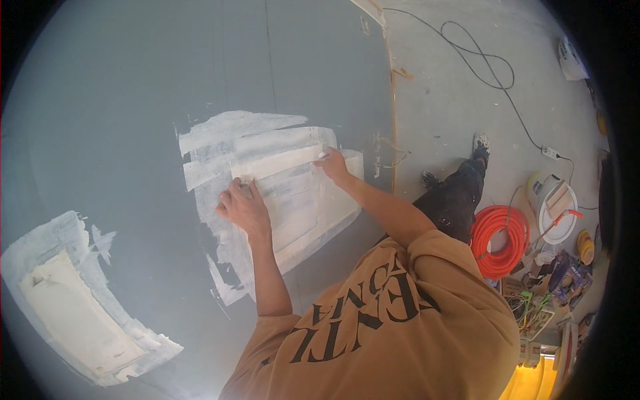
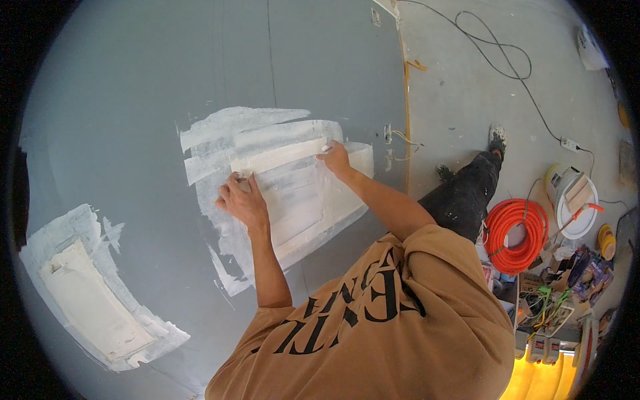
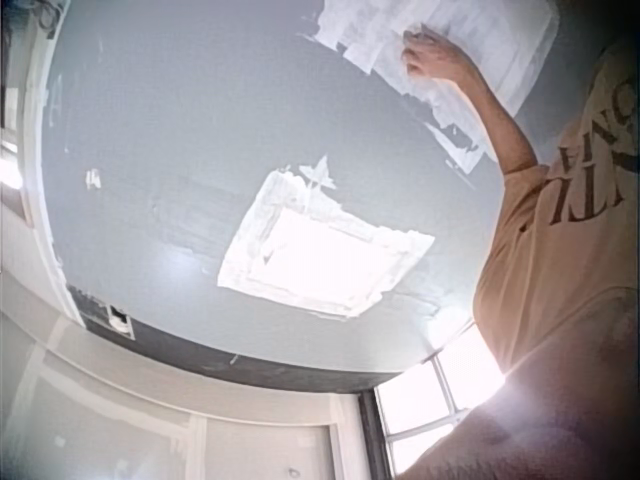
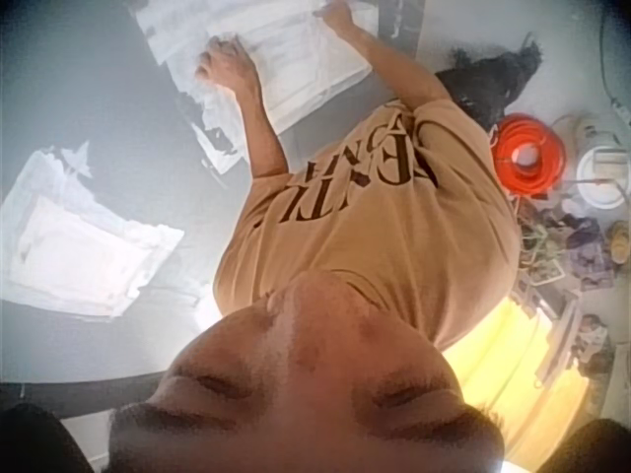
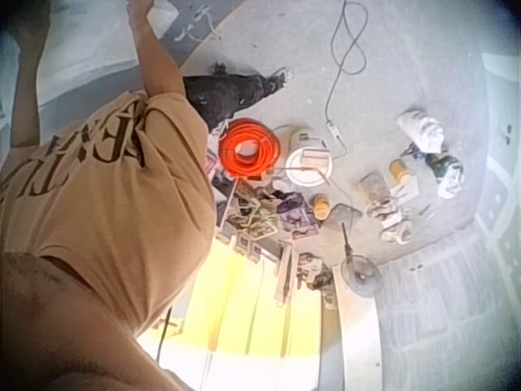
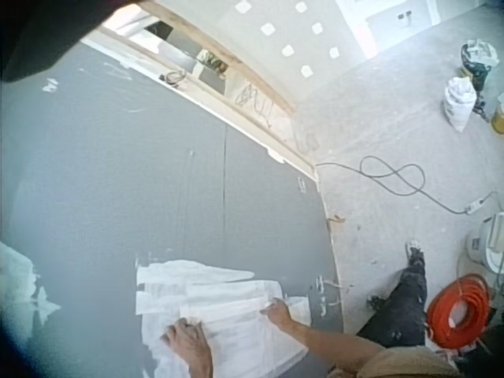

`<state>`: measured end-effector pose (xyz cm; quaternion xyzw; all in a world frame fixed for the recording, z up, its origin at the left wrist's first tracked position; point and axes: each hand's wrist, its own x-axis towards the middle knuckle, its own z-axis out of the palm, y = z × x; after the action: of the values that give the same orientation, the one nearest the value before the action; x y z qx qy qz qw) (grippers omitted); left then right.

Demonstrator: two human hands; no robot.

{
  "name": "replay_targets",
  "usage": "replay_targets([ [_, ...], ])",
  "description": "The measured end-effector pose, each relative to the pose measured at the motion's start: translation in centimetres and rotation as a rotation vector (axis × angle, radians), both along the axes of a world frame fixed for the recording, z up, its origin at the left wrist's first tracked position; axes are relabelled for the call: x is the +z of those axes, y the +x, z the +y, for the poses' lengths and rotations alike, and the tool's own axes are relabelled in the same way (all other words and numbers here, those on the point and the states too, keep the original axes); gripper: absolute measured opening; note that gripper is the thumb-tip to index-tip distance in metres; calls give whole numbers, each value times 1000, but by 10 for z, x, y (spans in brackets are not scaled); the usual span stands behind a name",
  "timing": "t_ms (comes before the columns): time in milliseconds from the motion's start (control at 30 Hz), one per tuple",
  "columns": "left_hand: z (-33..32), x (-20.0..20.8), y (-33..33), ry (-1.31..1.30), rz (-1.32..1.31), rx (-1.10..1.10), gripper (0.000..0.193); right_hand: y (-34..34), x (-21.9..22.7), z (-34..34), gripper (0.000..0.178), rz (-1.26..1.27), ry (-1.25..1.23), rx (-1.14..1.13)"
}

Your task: Applying mesh tape and possibly joint compound to repair holes in a wall.

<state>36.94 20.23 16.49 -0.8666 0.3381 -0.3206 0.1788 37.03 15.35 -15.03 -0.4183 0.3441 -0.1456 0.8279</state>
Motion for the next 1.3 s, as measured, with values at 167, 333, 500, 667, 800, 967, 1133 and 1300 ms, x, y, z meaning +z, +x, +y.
replay_targets([
  [167,5,-2,4,10,-8,-39,34,-3,8,0,34,-30,-77,14],
  [333,5,-1,3,29,-34,-65,32,-13,36,-1,26,45,-204,-75],
  [500,3,-1,1,11,-35,-92,33,-15,42,-2,23,82,-161,-78],
  [667,16,-65,-24,104,462,-317,46,-8,39,8,22,86,-176,-77],
  [800,5,-113,-38,333,756,-160,61,-8,42,5,23,85,-196,-122],
  [967,18,-129,-15,785,419,-106,75,-4,30,7,25,149,-240,-42],
  [1133,10,-113,-23,756,475,-58,84,-3,23,10,28,139,-275,-57],
  [1300,13,-87,-26,637,485,-18,87,-5,31,8,27,107,-175,-59],
])
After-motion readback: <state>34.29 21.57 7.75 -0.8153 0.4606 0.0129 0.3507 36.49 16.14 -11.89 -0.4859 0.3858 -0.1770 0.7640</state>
